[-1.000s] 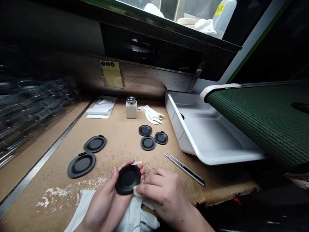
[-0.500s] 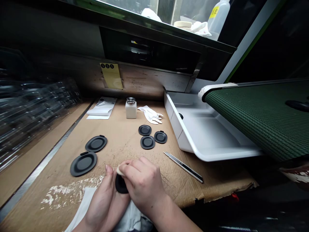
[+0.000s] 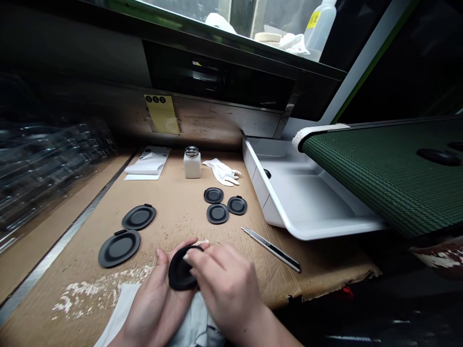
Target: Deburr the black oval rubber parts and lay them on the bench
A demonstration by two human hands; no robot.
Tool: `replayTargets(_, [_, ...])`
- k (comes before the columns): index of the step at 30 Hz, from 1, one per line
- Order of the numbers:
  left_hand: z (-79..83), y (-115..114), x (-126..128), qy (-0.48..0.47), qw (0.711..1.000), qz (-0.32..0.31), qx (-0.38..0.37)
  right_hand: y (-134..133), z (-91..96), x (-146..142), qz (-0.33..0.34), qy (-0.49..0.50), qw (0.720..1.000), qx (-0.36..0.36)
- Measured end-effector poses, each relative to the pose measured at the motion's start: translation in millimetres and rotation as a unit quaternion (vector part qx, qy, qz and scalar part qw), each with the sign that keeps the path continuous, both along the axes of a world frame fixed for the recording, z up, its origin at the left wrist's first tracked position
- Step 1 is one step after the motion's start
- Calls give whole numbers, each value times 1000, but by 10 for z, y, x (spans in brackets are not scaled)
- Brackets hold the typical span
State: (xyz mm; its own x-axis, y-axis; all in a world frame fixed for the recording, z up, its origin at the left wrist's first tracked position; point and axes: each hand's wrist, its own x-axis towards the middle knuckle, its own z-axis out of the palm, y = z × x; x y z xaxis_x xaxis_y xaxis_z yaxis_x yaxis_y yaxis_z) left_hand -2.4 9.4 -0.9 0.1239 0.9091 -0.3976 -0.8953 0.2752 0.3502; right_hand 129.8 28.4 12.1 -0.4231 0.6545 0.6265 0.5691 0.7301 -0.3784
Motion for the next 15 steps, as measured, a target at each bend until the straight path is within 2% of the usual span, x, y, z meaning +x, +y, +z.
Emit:
replayTargets(4, [-4,4,7,-1,1000,22,11,-14,-108,-352,-66,-26,995,68])
replayTargets(7, [-11,13,14,3,999,37,-8,74,-83,-476,-81,-12,995,57])
replayTargets(10, [-12,8,9,-22,999,34,-9,136,28,-405,-66,89,994,12])
replayTargets(12, [-12,-4,-4,-35,999,21,4,113,83,-277,-89,142,986,-2])
replayTargets(15, [-18,-19,-28,-32,999,2,10,4,77,-99,-110,129,985,-29])
